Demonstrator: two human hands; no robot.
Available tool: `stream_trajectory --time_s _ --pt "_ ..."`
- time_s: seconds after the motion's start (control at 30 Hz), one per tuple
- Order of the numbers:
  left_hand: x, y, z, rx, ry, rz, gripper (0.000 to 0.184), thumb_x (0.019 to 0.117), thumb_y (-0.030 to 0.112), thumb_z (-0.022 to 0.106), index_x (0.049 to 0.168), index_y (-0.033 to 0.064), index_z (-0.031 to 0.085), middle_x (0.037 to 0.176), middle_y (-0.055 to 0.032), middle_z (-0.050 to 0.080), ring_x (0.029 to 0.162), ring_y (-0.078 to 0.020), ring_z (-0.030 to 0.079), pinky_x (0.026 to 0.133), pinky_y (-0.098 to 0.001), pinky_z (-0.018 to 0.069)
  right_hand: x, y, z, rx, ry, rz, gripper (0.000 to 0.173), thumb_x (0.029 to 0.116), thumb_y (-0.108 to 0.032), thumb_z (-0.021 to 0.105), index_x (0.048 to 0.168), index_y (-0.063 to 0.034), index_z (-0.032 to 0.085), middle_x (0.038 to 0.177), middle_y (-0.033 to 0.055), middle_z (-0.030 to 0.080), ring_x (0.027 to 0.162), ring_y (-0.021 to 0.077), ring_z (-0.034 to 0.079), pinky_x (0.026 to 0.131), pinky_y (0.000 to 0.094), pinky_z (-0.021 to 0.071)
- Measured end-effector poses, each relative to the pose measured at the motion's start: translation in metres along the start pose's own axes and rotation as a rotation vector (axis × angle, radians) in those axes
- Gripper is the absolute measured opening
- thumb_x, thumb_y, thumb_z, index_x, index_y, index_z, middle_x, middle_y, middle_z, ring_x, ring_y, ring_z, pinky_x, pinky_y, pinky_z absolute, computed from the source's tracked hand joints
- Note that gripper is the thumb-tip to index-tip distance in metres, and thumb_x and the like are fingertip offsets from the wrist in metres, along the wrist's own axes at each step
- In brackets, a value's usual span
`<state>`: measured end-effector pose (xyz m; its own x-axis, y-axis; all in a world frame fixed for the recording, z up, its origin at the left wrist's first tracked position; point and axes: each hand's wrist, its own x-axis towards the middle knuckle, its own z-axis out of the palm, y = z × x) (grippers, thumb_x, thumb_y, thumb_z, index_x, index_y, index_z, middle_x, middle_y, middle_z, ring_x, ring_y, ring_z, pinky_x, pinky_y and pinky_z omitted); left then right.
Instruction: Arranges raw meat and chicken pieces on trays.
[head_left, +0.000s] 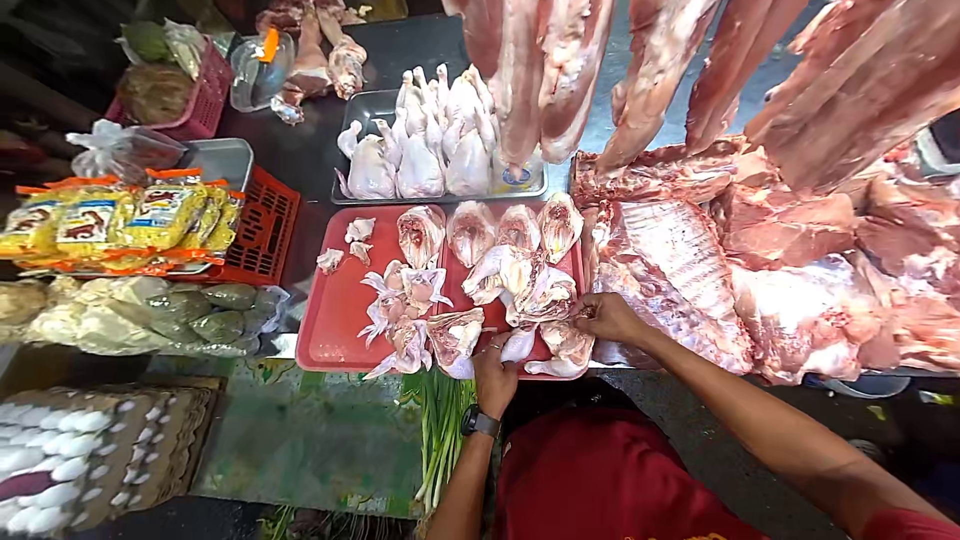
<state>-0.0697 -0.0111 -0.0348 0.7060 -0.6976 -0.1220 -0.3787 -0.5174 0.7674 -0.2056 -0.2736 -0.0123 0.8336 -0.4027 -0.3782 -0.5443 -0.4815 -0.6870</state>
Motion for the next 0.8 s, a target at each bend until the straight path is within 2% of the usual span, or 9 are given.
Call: stream_trajectory --time_s 0.13,0.23,0.3,0.43,0.57,0.63,0.7,0.77,0.8 --pt "-0.022 -0.008 0.024 0.011 0.072 0.152 0.046 0.0831 -0.001 0.061 0.126 0.0127 0.070 0.124 -0.0054 0.071 0.120 -0.0232 0.064 0.110 -0.0533 0.0435 0.014 0.013 0.010 -0.004 -0.058 -0.089 0.020 0.0889 -0.023 0.071 0.107 -0.0157 0.078 0.097 0.0074 0.076 0.090 0.0221 0.071 0.086 0.0512 0.0563" --pt "-0.029 -0.002 0.035 -0.166 0.165 0.111 0.042 0.0828 -0.003 0.060 0.123 0.0050 0.068 0.121 -0.0093 0.071 0.118 -0.0244 0.063 0.110 -0.0503 0.0448 0.015 0.013 0.009 -0.024 -0.043 -0.077 0.020 0.0898 -0.020 0.068 0.107 -0.0169 0.078 0.103 0.0070 0.076 0.097 0.0222 0.071 0.090 0.0512 0.0558" --pt "-0.030 0.011 0.037 -0.171 0.199 0.111 0.043 0.0814 -0.005 0.060 0.123 0.0041 0.068 0.120 -0.0111 0.070 0.118 -0.0262 0.063 0.109 -0.0497 0.0453 0.012 0.018 0.011 -0.021 -0.030 -0.062 0.021 0.0896 -0.021 0.068 0.107 -0.0164 0.077 0.103 0.0067 0.075 0.097 0.0220 0.071 0.090 0.0511 0.0558" --pt "-0.028 0.017 0.055 0.066 0.062 0.299 0.042 0.0833 -0.003 0.058 0.118 0.0141 0.074 0.120 -0.0081 0.073 0.117 -0.0268 0.066 0.108 -0.0536 0.0455 0.009 0.021 0.005 0.037 -0.078 -0.030 0.026 0.0886 -0.019 0.070 0.113 -0.0156 0.077 0.098 0.0083 0.075 0.090 0.0214 0.071 0.086 0.0501 0.0557" --pt "-0.022 0.012 0.069 0.184 -0.059 0.378 0.045 0.0860 -0.001 0.055 0.121 0.0205 0.073 0.123 -0.0031 0.071 0.123 -0.0227 0.063 0.115 -0.0495 0.0391 0.010 0.011 -0.023 0.106 -0.233 0.049 0.029 0.0933 -0.010 0.066 0.120 -0.0143 0.075 0.111 0.0092 0.075 0.099 0.0200 0.071 0.093 0.0471 0.0553" --pt "-0.023 0.011 0.067 0.198 -0.072 0.384 0.045 0.0871 -0.001 0.053 0.122 0.0207 0.072 0.124 -0.0023 0.071 0.125 -0.0212 0.062 0.118 -0.0486 0.0365 0.007 -0.003 -0.030 0.081 -0.166 0.058 0.024 0.0939 -0.011 0.066 0.117 -0.0105 0.075 0.113 0.0093 0.074 0.103 0.0203 0.070 0.096 0.0464 0.0550" --pt "-0.026 0.010 0.064 0.212 -0.095 0.373 0.046 0.0886 0.001 0.052 0.125 0.0203 0.071 0.127 -0.0029 0.070 0.128 -0.0215 0.060 0.120 -0.0485 0.0338 0.011 -0.020 -0.030 0.042 -0.015 0.030 0.024 0.0926 -0.012 0.067 0.115 -0.0081 0.075 0.110 0.0121 0.073 0.102 0.0251 0.069 0.094 0.0505 0.0545" --pt "-0.030 0.010 0.062 0.224 -0.108 0.366 0.047 0.0894 0.001 0.052 0.128 0.0203 0.070 0.129 -0.0033 0.069 0.131 -0.0219 0.058 0.121 -0.0485 0.0318 0.023 -0.034 -0.023 0.008 0.123 -0.016 0.024 0.0930 -0.018 0.069 0.114 -0.0087 0.073 0.108 0.0128 0.071 0.097 0.0263 0.069 0.089 0.0506 0.0558" --pt "-0.031 0.010 0.062 0.220 -0.104 0.367 0.047 0.0891 0.001 0.052 0.128 0.0203 0.070 0.129 -0.0033 0.069 0.131 -0.0220 0.058 0.122 -0.0484 0.0316 0.033 -0.042 -0.020 -0.015 0.169 -0.042 0.027 0.0928 -0.021 0.070 0.117 -0.0096 0.073 0.113 0.0131 0.071 0.102 0.0276 0.067 0.092 0.0516 0.0546"
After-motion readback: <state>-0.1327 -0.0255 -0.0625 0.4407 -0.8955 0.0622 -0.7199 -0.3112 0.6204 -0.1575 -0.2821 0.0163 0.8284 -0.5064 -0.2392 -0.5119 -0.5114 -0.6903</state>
